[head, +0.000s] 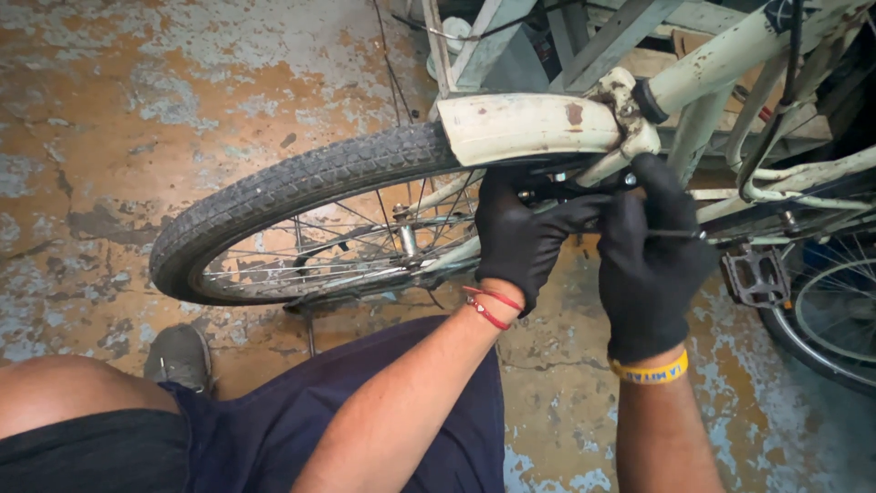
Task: The person uses a hex key to tighten bolts on the rear brake caliper of a bicycle. They manipulate the tool to secure the brake assembly to the frame near the rear wheel.
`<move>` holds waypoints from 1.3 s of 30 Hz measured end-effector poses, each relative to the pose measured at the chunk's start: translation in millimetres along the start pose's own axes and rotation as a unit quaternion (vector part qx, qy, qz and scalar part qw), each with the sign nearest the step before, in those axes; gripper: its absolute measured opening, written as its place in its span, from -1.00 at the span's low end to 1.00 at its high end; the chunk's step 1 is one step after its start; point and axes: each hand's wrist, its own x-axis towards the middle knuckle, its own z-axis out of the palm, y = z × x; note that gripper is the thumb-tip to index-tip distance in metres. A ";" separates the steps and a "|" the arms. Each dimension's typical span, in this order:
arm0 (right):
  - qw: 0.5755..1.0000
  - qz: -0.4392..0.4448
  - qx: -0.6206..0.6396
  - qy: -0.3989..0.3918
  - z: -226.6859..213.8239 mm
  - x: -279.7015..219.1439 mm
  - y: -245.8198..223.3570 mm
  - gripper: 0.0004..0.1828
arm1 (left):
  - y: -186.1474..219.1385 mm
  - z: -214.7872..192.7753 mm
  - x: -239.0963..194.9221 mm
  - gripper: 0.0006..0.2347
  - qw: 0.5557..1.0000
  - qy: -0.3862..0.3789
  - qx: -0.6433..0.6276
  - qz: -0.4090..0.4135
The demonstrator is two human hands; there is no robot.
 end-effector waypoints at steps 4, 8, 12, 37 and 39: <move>0.995 0.042 0.086 0.022 12.8 11.2 4.1 -0.87 | 13.8 -3.1 2.8 -0.40 0.998 -0.016 -0.016 -0.055; 0.994 0.038 0.104 0.001 10.2 17.4 7.6 -0.92 | 19.2 -7.3 1.6 -0.47 0.998 -0.027 0.019 -0.044; 0.987 0.059 0.145 -0.025 8.0 20.8 8.0 -0.97 | 29.1 -10.3 -1.5 -0.51 0.995 -0.051 -0.048 -0.075; 0.983 0.038 0.175 -0.027 6.8 10.1 24.0 -0.94 | 14.6 -18.3 -3.8 -0.60 0.994 -0.095 -0.048 0.007; 0.966 0.105 0.237 0.007 11.6 3.8 30.4 -0.92 | 16.2 -20.2 -4.2 -0.55 0.996 -0.089 -0.011 0.012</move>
